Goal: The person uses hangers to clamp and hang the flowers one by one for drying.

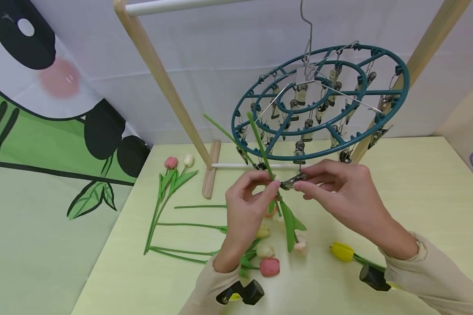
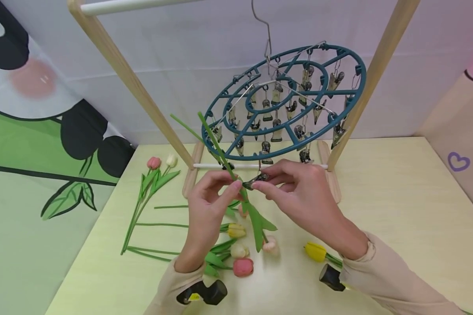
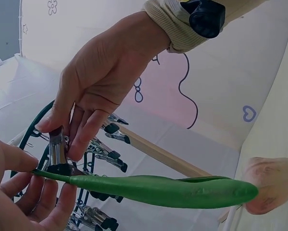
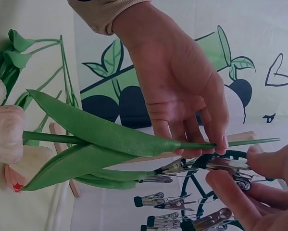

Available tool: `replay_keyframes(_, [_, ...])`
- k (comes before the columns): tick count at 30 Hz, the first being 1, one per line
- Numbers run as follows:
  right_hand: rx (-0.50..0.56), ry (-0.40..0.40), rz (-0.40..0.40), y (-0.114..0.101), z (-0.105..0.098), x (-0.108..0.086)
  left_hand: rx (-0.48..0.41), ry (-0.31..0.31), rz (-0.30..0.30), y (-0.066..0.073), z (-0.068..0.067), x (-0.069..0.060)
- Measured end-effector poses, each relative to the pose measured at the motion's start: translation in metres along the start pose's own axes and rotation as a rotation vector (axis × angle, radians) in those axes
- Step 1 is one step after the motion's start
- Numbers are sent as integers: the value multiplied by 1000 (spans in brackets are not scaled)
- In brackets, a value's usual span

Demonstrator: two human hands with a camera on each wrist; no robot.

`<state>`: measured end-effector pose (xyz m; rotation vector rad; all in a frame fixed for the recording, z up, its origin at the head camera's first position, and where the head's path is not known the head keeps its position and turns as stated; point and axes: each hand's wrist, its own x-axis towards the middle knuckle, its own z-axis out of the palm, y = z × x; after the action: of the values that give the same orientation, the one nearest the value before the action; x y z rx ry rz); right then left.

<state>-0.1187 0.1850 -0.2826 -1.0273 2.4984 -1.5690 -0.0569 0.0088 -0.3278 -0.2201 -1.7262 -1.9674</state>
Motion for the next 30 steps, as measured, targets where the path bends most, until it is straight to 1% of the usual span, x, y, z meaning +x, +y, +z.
replay_keyframes(3, [18,10,-38,1,1,-1,-10,7,1,1,0,0])
replay_keyframes(8, [79,35,-104,3,3,-2,-15,9,12,2,0,1])
replay_keyframes(14, [153,129,-174,6,8,-4,-20,-4,27,3,1,1])
replay_keyframes(18, [190,181,-195,7,12,-6,-16,-9,34,4,2,1])
replay_keyframes(20, [205,189,-203,7,13,-6,-18,-12,39,5,3,1])
replay_keyframes(24, [231,179,-225,10,15,-7,-15,-11,42,7,4,1])
replay_keyframes(30, [228,178,-217,12,17,-8,-22,0,26,8,4,0])
